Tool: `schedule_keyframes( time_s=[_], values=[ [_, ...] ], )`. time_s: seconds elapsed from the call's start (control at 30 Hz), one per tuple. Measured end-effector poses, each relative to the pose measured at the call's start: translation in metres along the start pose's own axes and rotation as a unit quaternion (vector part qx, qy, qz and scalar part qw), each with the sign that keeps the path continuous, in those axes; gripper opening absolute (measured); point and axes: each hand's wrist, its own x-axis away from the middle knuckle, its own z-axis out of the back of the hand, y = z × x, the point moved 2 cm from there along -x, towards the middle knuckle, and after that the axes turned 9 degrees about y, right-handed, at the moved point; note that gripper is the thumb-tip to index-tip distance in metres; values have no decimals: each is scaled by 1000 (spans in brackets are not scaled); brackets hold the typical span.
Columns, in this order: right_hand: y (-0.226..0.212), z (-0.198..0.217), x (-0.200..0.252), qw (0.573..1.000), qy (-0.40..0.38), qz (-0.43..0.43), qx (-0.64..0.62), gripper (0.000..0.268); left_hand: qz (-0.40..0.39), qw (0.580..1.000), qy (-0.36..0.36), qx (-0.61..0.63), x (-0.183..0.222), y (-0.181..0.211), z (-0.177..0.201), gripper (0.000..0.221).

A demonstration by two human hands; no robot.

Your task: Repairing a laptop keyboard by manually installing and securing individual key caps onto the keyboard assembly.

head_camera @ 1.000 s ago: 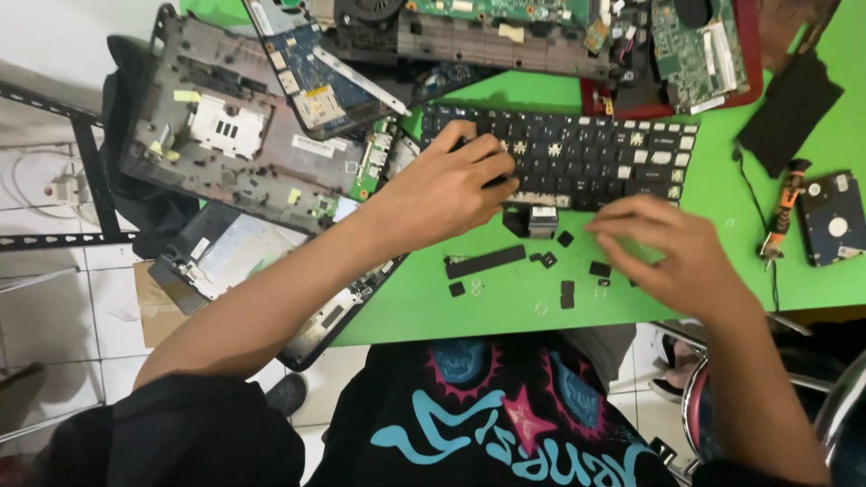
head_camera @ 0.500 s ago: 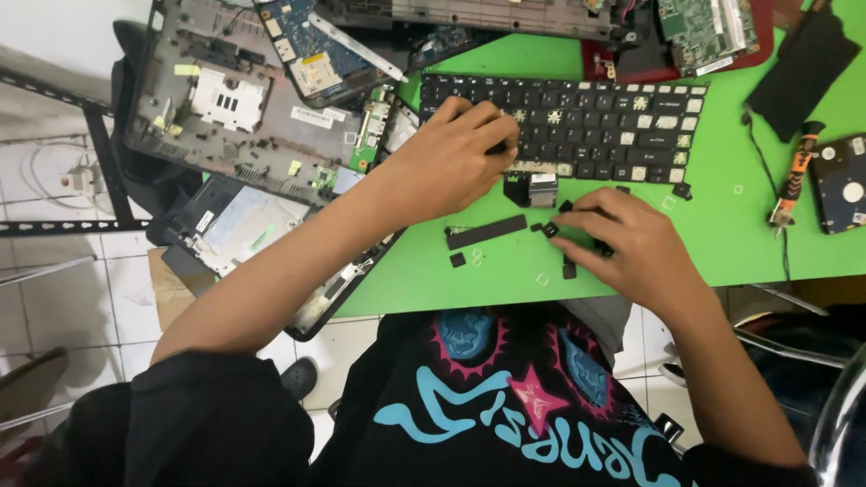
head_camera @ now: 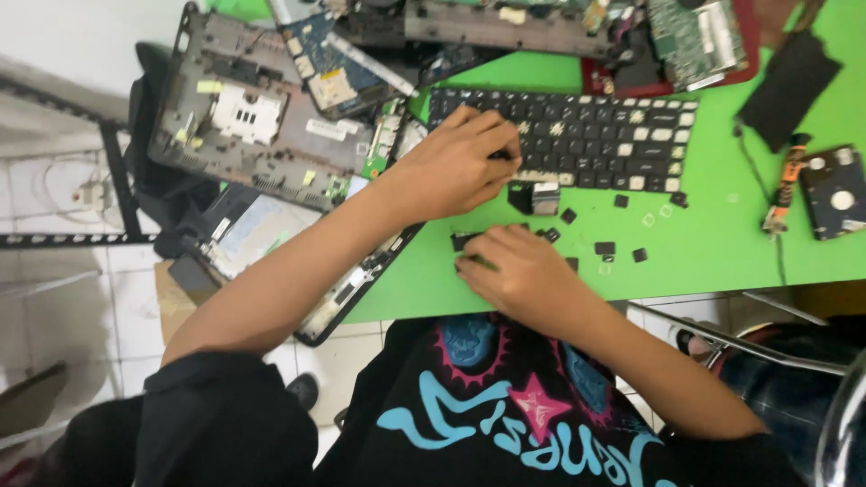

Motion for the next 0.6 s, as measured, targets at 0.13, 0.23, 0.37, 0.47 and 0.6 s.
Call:
schedule_keyframes(
  time_s=[0.13,0.23,0.37,0.47,0.6],
  values=[
    [3,0,2,998,54,23,26,10,-2,1000,-30,-5,-7,6,12,11],
    [23,23,5,973,116,-104,-169,6,-7,1000,-21,-7,-6,4,10,9],
    [68,59,34,868,222,-328,-301,25,28,999,-29,16,-12,7,15,12],
    [85,74,51,821,280,-400,-296,34,48,998,-38,27,-14,8,18,11],
    [83,89,40,823,289,-401,-279,26,69,996,-40,36,-13,6,14,12]
  ],
)
